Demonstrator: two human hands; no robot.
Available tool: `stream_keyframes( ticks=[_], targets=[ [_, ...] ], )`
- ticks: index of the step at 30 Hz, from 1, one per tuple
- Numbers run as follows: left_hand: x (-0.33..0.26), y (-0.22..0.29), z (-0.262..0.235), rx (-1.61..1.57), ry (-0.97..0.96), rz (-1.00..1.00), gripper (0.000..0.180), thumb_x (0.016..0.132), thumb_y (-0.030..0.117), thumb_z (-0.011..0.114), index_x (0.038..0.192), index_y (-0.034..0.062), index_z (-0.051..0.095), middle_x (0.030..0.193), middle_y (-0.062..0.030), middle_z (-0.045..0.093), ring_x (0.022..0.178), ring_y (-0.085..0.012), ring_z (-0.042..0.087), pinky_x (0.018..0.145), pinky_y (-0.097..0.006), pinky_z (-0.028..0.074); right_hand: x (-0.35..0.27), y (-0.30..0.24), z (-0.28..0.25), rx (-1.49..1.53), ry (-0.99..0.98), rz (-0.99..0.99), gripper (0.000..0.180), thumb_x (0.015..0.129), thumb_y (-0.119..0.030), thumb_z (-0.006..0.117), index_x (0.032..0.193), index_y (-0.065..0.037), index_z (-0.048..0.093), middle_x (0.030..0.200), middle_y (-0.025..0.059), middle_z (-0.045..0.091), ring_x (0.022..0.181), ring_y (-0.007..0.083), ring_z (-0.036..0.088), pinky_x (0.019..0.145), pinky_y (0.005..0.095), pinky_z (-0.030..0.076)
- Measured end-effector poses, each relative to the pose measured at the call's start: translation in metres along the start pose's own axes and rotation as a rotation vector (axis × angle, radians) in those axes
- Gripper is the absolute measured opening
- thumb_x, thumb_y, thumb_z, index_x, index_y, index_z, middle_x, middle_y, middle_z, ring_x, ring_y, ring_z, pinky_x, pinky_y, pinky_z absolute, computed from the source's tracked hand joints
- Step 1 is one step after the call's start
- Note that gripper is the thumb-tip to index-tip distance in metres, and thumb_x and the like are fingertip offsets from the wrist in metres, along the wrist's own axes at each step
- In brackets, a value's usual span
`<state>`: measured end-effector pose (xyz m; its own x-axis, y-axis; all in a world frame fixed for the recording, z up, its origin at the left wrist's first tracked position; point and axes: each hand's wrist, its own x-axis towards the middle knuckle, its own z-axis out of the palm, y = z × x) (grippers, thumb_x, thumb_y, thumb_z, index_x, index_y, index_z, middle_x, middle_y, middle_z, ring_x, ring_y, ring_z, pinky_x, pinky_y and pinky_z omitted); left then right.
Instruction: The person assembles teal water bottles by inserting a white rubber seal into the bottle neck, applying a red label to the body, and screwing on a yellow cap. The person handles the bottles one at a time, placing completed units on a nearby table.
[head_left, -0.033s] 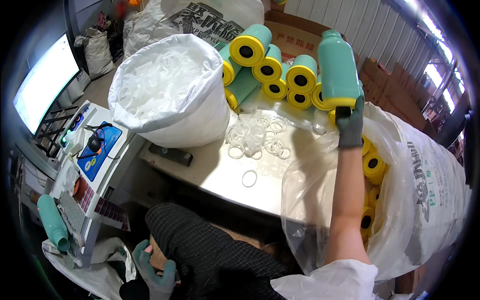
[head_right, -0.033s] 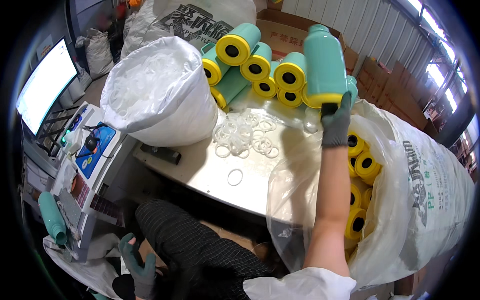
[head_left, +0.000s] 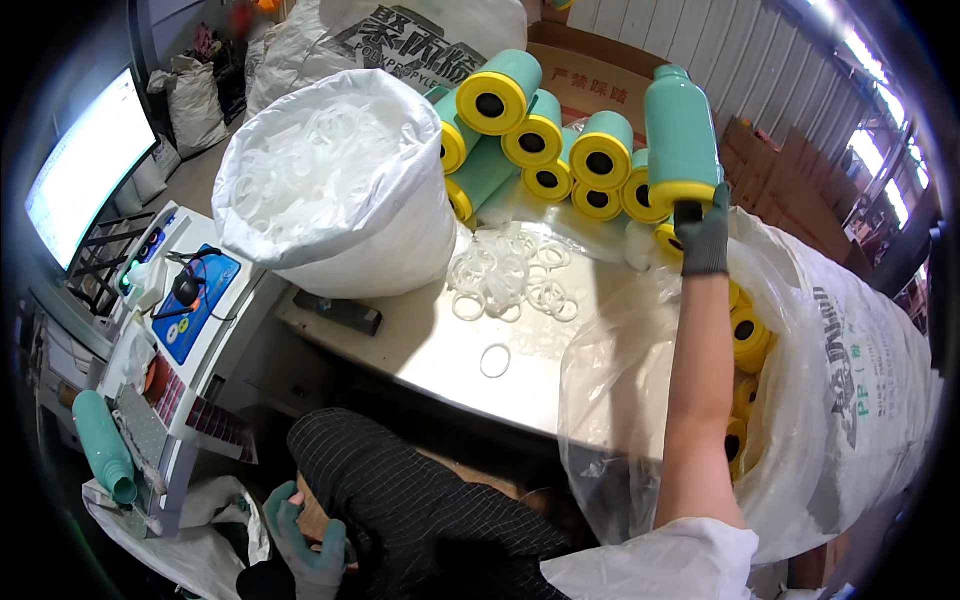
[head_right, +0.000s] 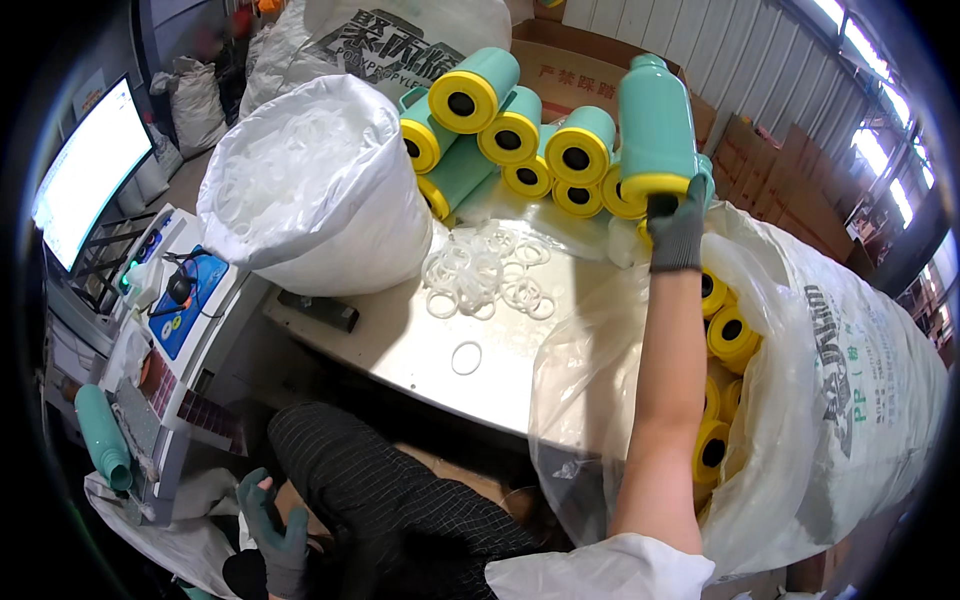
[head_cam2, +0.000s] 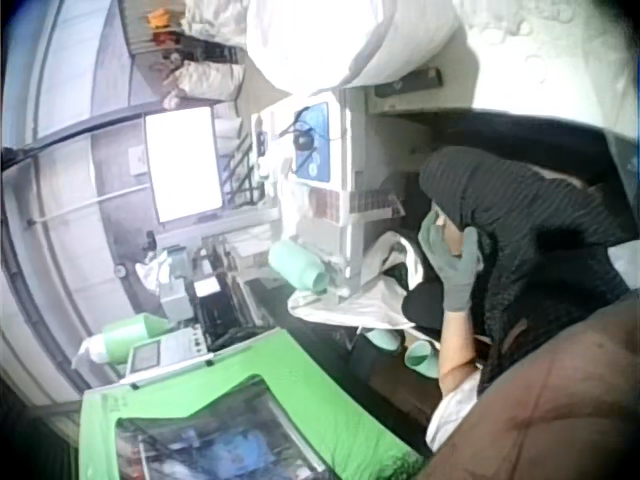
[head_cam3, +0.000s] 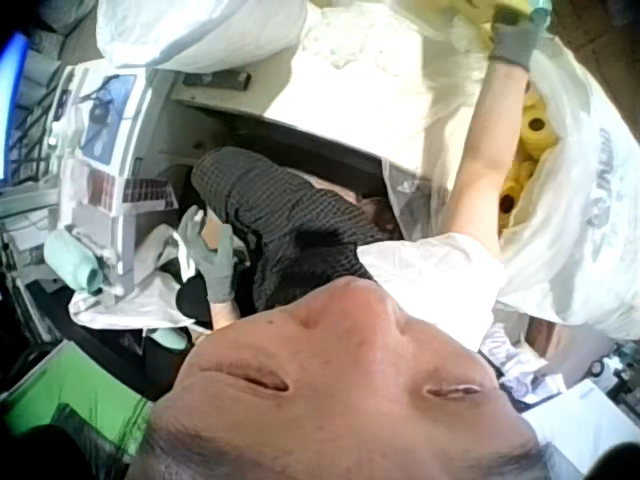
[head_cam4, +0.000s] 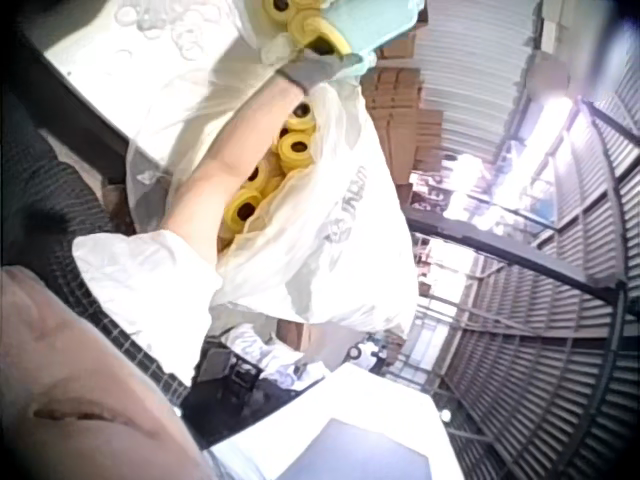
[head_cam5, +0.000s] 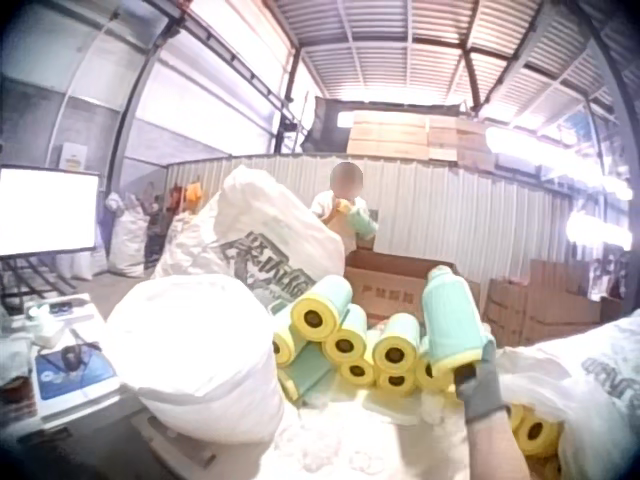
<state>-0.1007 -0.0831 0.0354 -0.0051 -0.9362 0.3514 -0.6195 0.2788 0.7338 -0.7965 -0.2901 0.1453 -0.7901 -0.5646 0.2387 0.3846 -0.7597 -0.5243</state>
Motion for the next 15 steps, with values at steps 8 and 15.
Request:
stream_keyframes(
  ticks=[8,15],
  targets=[
    [0.0,0.004,0.02,0.101,-0.005,-0.194,0.048,0.08,0.005,0.066,0.127,0.0018,0.057,0.135,-0.0124,0.053,0.116,-0.0234,0.053,0.101,-0.037,0.044,0.087,0.02,0.036,-0.587,0.215,0.078,0.047,0.102,-0.034,0.065,0.14,-0.012,0.051,0.125,0.0154,0.063,0.115,0.03,0.064,0.09,0.0481,0.062],
    [-0.023,-0.017,0.017,0.009,0.051,-0.245,0.048,0.081,0.005,0.067,0.128,0.0012,0.057,0.132,-0.0104,0.052,0.114,-0.0204,0.053,0.099,-0.036,0.044,0.151,-0.014,-0.03,-0.013,0.295,0.45,0.034,0.094,-0.032,0.078,0.117,-0.01,0.066,0.101,0.0113,0.066,0.095,0.024,0.069,0.085,0.0443,0.065]
  ],
)
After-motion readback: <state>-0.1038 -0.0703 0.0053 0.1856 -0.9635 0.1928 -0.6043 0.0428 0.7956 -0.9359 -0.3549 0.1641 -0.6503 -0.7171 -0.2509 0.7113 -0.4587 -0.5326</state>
